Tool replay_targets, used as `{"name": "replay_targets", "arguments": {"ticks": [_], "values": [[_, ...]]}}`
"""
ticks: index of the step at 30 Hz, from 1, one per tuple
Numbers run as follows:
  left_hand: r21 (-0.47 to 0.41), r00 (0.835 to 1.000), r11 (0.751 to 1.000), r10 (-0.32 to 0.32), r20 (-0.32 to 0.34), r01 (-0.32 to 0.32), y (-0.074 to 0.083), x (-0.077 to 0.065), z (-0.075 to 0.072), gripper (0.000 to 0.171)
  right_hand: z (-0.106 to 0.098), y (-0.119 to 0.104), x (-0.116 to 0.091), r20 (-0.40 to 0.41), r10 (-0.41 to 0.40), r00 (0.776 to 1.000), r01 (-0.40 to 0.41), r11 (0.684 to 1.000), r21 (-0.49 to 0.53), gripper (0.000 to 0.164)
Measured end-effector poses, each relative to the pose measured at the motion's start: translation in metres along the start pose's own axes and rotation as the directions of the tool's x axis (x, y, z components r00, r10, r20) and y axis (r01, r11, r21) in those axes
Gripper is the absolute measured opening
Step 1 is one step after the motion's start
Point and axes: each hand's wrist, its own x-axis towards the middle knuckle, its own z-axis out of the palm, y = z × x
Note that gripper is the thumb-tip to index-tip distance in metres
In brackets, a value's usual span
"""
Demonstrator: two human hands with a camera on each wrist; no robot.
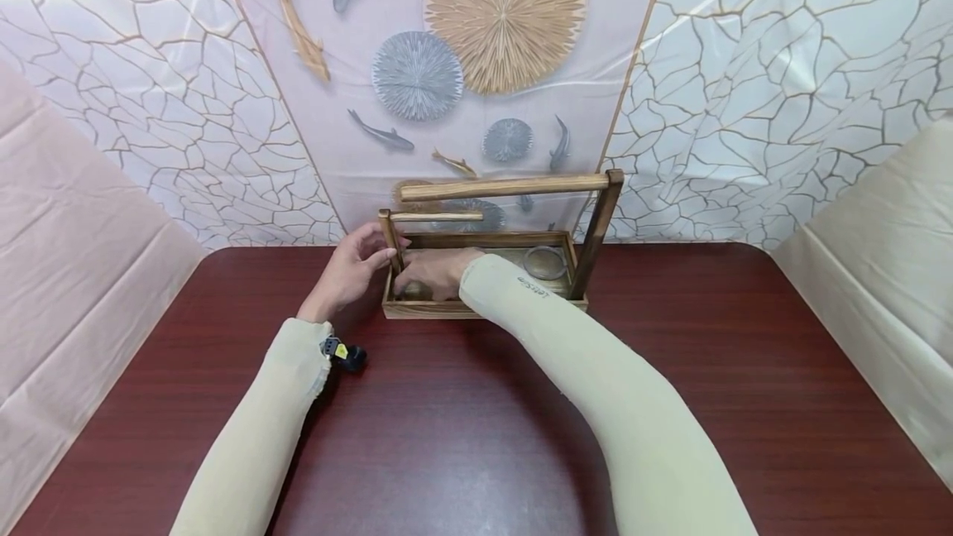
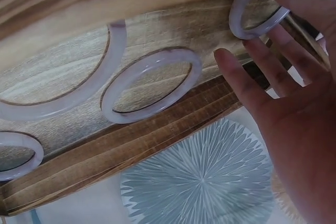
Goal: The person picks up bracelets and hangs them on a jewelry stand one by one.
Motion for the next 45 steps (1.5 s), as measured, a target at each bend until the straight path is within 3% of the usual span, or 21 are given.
{"name": "replay_targets", "arguments": {"ticks": [16,30,45], "values": [[0.035,1.000,0.999,-0.005,0.006,0.005,0.000,0.001,0.000,0.031,-0.001,0.004,-0.006,-0.047,0.084,0.995,-0.082,0.995,0.055,0.068],[0.000,1.000,1.000,0.003,0.006,-0.003,-0.004,0.001,-0.001,0.031,0.003,0.007,-0.010,-0.104,0.035,0.994,-0.039,0.999,-0.034,0.071],[0.019,1.000,1.000,0.005,0.004,-0.005,-0.001,0.000,-0.001,0.031,0.003,0.009,-0.023,-0.180,0.062,0.982,-0.078,0.994,-0.079,0.068]]}}
